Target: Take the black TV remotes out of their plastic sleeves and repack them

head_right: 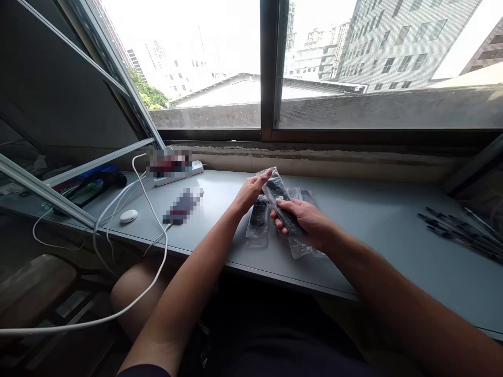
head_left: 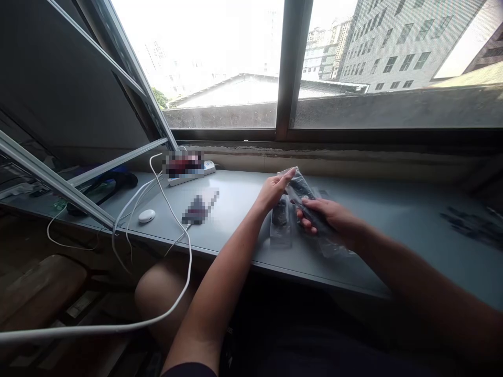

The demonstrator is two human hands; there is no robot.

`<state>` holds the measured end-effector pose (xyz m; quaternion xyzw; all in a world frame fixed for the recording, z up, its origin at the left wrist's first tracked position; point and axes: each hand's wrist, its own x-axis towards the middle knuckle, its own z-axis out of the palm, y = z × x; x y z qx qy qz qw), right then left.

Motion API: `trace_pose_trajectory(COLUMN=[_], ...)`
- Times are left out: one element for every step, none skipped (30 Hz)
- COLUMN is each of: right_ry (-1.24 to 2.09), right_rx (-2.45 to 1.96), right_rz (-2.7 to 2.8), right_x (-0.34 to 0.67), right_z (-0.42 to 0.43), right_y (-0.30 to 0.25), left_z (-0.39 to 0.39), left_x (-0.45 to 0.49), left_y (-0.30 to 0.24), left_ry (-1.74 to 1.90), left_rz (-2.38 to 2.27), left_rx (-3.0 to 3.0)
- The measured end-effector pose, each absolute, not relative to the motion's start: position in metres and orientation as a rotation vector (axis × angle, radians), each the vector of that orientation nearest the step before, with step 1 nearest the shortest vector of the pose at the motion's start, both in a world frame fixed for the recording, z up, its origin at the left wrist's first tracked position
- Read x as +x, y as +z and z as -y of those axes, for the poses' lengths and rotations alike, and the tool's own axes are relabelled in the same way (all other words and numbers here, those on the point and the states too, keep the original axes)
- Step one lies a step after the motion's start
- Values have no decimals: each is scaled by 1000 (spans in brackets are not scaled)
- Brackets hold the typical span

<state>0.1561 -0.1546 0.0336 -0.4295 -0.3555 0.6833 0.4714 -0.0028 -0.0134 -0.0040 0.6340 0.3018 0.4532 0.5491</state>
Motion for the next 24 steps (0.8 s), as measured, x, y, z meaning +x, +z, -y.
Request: trace_pose_trajectory(right_ry=[1676,1679,1681,1683,1684,1685,1685,1684,1682,1680,1679,1677,1677,1678,1679,1680,1682,1685,1689,1695,1701,1707,1714,1721], right_rx=[-1053,-1057,-1060,-1064,-1067,-1072,-1081,-1091,-1100,-1108,-1111,-1108,-1104,-1102,-1105,-1107,-1106,-1102,-1094,-1085,-1078,-1076,-1078,-1083], right_rz=[872,871,868,865,861,858,857,857,857,858,860,861,862,864,865,866,869,870,871,871,869,866,862,861], right_x=[156,157,157,157,157,157,157,157,157,157,157,157,157,157,156,156,156,156,156,156,156,156,157,157], right_z=[155,155,155,155,155,155,155,156,156,156,155,155,155,155,155,155,155,156,156,156,156,156,156,156], right_y=[34,34,34,34,34,34,34,34,34,34,34,34,34,34,34,34,35,35,36,36,36,37,37,37], left_z=[13,13,12,12,11,11,11,11,11,11,11,12,13,14,16,18,20,22,24,26,28,29,30,30], left_x=[-2,-2,-1,-1,0,0,0,1,1,1,1,0,0,0,-1,-2,-3,-4,-5,-5,-5,-5,-5,-4], left_y=[-5,-6,-7,-7,-7,-7,-7,-7,-6,-6,-5,-4,-3,-2,0,2,4,6,8,9,10,11,11,11], left_ry=[1031,1002,988,983,985,991,998,1005,1013,1023,1035,1047,1058,1064,1062,1046,1016,975,928,882,845,821,809,809], left_rz=[-695,-672,-648,-625,-606,-592,-581,-572,-565,-559,-553,-549,-547,-548,-554,-567,-585,-607,-628,-645,-653,-653,-648,-640], left_rx=[1493,1484,1474,1465,1459,1455,1452,1450,1449,1448,1448,1450,1451,1450,1445,1437,1426,1416,1409,1406,1406,1408,1410,1408])
